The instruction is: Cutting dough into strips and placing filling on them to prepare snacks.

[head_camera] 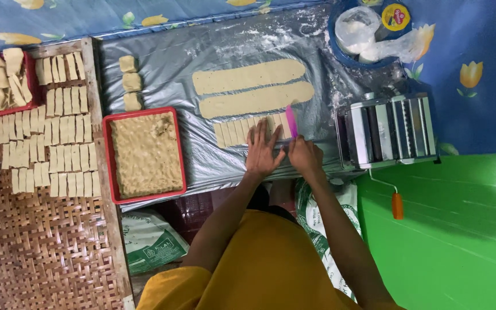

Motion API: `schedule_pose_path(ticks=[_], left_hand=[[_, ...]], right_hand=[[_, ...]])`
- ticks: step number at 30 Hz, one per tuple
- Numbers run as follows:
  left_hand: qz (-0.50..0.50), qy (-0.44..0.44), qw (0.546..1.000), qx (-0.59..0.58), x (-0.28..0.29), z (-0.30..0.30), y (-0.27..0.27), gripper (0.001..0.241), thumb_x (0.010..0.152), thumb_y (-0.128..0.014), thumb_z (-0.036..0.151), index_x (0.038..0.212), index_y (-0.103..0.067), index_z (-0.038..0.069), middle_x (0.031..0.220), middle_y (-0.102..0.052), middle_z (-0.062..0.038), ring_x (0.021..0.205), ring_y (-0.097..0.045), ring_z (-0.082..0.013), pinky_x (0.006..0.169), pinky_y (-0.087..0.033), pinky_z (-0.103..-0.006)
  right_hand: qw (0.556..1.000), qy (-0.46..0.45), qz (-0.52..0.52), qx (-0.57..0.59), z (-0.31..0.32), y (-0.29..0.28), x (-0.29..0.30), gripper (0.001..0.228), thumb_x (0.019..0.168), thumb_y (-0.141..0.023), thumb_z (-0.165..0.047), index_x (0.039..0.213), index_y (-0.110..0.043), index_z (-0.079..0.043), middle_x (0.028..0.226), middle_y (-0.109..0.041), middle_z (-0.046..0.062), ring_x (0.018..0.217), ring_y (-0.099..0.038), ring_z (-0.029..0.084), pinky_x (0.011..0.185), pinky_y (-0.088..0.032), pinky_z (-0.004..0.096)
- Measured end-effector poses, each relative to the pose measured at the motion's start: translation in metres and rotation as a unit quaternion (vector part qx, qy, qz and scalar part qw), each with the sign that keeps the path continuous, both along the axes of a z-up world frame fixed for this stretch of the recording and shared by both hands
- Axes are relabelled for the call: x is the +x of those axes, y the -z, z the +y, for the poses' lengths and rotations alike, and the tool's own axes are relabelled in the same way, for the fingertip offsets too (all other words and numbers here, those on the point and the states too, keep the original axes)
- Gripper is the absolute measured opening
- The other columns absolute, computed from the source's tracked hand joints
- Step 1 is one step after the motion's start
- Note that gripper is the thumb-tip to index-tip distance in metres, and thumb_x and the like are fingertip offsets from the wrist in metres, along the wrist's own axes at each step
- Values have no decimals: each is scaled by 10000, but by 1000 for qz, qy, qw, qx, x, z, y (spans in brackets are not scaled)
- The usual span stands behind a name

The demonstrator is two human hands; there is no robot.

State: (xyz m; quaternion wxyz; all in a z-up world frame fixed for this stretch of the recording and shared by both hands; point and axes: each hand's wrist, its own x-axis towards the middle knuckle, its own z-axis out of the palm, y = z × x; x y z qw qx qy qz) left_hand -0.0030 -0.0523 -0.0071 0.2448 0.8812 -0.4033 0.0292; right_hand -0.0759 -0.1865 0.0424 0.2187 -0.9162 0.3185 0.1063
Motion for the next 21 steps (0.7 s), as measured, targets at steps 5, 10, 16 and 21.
schedule_pose_path(ticks=[5,10,16,21], left_hand=[[-4,1,1000,-5,1,0,4,711,883,-521,542,1523,-466,238,1574,-352,-261,1516,-287,-392,1208,-200,-600],[-9,-2,1000,-11,-1,2,3,721,877,-527,551,1524,-463,239,1570,-358,-258,1512,-293,-392,1211,-200,-601],[-7,-5,1000,-14,1,2,4,689,899,-508,539,1517,-472,237,1582,-348,-253,1518,-290,-390,1209,-202,-606],[9,3,1000,-10,1,4,-3,694,903,-515,532,1526,-461,232,1576,-358,-253,1518,-284,-399,1204,-197,-613]], right_hand=[[999,4,39,-9,-3,6,3,467,1034,-345,-389,1070,-650,-38,976,-747,271,966,-734,487,849,-554,616],[999,8,54,-1,2,2,3,472,1037,-333,-388,1070,-644,-35,1003,-744,285,999,-727,490,884,-544,610],[998,16,50,-35,10,3,-3,451,1040,-346,-427,1045,-652,-95,948,-753,188,928,-760,414,857,-580,544],[993,64,-93,24,25,-28,-19,457,1067,-440,-278,1002,-682,103,871,-713,356,853,-712,522,743,-552,610]])
